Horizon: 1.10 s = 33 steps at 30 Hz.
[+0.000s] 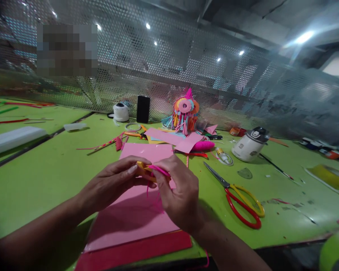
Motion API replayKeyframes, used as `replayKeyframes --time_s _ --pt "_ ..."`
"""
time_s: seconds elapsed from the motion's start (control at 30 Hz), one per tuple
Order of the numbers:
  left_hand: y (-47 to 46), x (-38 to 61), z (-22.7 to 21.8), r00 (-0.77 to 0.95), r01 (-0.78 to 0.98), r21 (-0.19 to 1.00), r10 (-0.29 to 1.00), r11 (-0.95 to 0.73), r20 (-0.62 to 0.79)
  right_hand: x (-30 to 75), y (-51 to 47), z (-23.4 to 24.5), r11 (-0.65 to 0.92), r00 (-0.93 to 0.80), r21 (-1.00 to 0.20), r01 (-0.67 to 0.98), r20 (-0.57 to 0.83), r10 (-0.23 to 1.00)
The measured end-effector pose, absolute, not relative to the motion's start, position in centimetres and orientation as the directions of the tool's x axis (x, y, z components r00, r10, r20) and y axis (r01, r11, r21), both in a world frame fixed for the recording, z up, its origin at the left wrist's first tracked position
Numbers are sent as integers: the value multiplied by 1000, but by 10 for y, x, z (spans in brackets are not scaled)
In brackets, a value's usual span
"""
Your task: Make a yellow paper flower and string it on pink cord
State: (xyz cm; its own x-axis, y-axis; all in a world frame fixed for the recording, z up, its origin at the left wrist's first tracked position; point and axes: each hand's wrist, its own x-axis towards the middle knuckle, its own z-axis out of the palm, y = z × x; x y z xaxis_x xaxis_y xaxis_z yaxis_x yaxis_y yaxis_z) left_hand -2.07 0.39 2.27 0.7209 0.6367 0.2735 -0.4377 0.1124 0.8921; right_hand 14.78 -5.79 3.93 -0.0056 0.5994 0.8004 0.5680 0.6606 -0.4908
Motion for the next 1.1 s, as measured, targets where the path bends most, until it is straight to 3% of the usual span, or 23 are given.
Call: replayKeyframes --time_s 0.33,0.83,1.1 --pt "-1 -20 20 680 -485 873 648 46 344 149 -64 41 732 -67 -450 511 829 556" --pt "-9 -27 28 624 -400 881 628 -254 465 152 -72 51 808 -291 -102 581 901 322" --pt "-12 -30 32 635 -371 879 608 -300 476 150 -74 54 800 -302 -103 591 891 338"
